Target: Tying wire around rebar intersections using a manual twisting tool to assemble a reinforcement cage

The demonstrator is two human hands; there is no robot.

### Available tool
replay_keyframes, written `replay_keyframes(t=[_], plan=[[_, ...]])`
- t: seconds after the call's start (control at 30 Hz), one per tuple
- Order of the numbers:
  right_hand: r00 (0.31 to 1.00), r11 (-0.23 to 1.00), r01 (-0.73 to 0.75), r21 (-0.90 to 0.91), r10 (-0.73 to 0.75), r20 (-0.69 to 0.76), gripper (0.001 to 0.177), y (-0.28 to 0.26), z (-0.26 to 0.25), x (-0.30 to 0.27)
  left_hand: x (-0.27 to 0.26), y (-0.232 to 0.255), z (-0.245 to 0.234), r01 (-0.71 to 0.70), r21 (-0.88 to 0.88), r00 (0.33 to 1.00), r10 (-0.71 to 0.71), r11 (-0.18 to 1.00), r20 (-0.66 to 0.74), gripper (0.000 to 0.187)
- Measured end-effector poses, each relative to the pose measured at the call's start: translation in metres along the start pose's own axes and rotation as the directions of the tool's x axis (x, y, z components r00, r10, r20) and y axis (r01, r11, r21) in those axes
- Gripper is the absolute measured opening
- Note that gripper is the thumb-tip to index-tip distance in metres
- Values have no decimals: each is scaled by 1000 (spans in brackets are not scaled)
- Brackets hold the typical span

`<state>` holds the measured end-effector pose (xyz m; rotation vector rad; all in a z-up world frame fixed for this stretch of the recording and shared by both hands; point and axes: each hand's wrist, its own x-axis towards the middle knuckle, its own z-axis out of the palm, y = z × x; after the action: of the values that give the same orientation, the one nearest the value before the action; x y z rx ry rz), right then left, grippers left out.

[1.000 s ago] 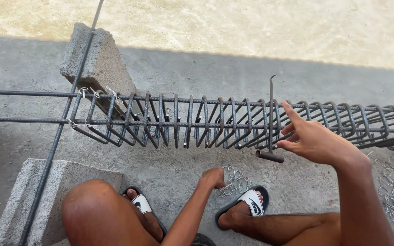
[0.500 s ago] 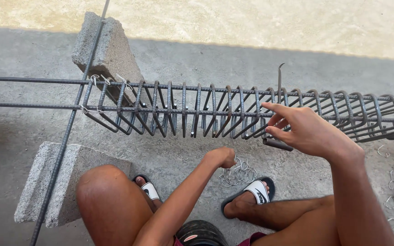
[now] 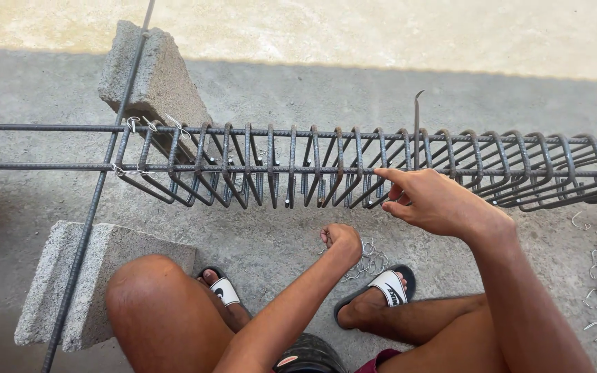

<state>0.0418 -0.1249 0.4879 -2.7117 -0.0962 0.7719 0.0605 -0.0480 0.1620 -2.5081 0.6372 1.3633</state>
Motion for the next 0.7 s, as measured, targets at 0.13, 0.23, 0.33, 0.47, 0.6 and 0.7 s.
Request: replay_keyframes(t=[0.13,0.23,0.33,0.47,0.6,0.7], plan=[[999,999,-25,-38,26,23,50,6,3,4,17,4,5,104,25,993,-103,994,-56,26],[999,998,-36,-43,38,34,47,11,8,3,26,4,16,132,54,988,-127,990,-89,26],[997,996,-60,-62,63,38,52,13,9,2,28,0,14,132,59,991,-130,989,-32,24],[998,996,-51,-72,54,37,44,14,11,-1,32,-7,22,-30,7,992,31,1000,-123,25],[999,995,-29,-98,30,10,28,9,12,-4,81,-22,73,-30,231,455,219,972,-863,24],[1000,997,-2,-80,1,-13,27,8,17,-7,-59,-62,-42,-356,-235,934,335,905,-124,28]])
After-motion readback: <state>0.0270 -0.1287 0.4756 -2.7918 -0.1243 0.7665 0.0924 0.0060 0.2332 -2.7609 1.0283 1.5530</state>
